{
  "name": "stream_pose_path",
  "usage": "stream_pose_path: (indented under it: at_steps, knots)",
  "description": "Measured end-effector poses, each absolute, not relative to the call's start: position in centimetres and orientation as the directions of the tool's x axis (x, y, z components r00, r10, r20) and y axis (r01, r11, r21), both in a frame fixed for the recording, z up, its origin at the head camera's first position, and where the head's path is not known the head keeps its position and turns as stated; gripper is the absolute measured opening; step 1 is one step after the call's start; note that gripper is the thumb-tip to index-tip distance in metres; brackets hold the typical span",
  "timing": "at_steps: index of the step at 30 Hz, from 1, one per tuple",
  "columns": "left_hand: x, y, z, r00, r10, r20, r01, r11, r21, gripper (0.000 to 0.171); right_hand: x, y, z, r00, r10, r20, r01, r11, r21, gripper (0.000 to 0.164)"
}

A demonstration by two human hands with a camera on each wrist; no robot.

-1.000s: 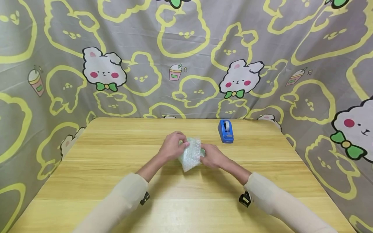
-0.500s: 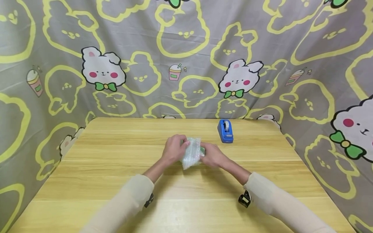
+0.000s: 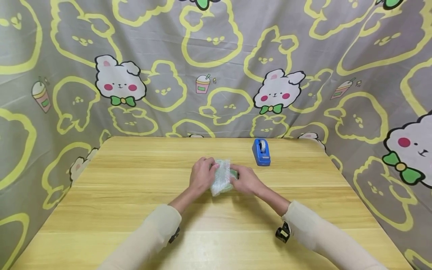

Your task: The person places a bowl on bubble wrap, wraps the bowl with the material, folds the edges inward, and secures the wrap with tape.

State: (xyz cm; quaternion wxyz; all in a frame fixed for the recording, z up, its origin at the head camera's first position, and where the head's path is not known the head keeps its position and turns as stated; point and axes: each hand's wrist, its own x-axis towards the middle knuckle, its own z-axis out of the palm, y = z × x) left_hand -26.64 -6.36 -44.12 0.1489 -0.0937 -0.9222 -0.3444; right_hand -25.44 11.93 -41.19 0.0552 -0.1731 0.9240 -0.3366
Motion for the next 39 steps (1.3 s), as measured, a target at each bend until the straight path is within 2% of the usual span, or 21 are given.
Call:
stream_pose_path:
  at_steps: [4, 9, 12, 16, 23, 29, 35, 39]
  knots:
    - [-26.6, -6.3, -44.1, -0.941, 0.071, 0.332, 0.268, 0.756, 0.597, 0.018, -25.3, 11.7, -40.8, -0.948, -0.317, -0.013, -0.228, 0.708, -0.668, 0.039]
    - [-26.6, -6.3, -44.2, -0.944, 0.070, 0.322, 0.258, 0.766, 0.588, 0.019, -25.3, 11.3, -40.7, -0.963, -0.257, -0.083, -0.120, 0.681, -0.723, 0.054]
    - [-26.6, -6.4, -44.2, -0.944, 0.074, 0.322, 0.260, 0.770, 0.583, 0.019, -25.3, 11.0, -41.1, -0.966, -0.251, -0.060, -0.139, 0.700, -0.700, 0.055]
    - [-26.6, -6.4, -44.4, -0.944, 0.074, 0.322, 0.260, 0.768, 0.585, 0.019, -25.1, 10.6, -42.0, -0.966, -0.256, 0.040, -0.222, 0.737, -0.639, 0.053]
    - [-26.2, -6.7, -44.1, -0.960, 0.068, 0.273, 0.235, 0.729, 0.643, 0.019, -24.8, 10.3, -42.8, -0.974, -0.211, 0.087, -0.215, 0.721, -0.658, 0.050]
    - [-24.8, -7.4, -42.4, -0.966, 0.095, 0.239, 0.231, 0.730, 0.643, 0.039, -24.7, 10.1, -42.8, -0.972, -0.217, 0.093, -0.225, 0.733, -0.642, 0.052]
    - [-22.6, -8.4, -40.5, -0.965, 0.201, 0.167, 0.261, 0.744, 0.615, 0.041, -24.8, 10.1, -42.4, -0.969, -0.230, 0.091, -0.235, 0.739, -0.631, 0.052]
    - [-22.0, -8.7, -40.7, -0.954, 0.290, 0.078, 0.274, 0.730, 0.626, 0.051, -24.8, 9.8, -42.4, -0.970, -0.230, 0.081, -0.228, 0.742, -0.630, 0.052]
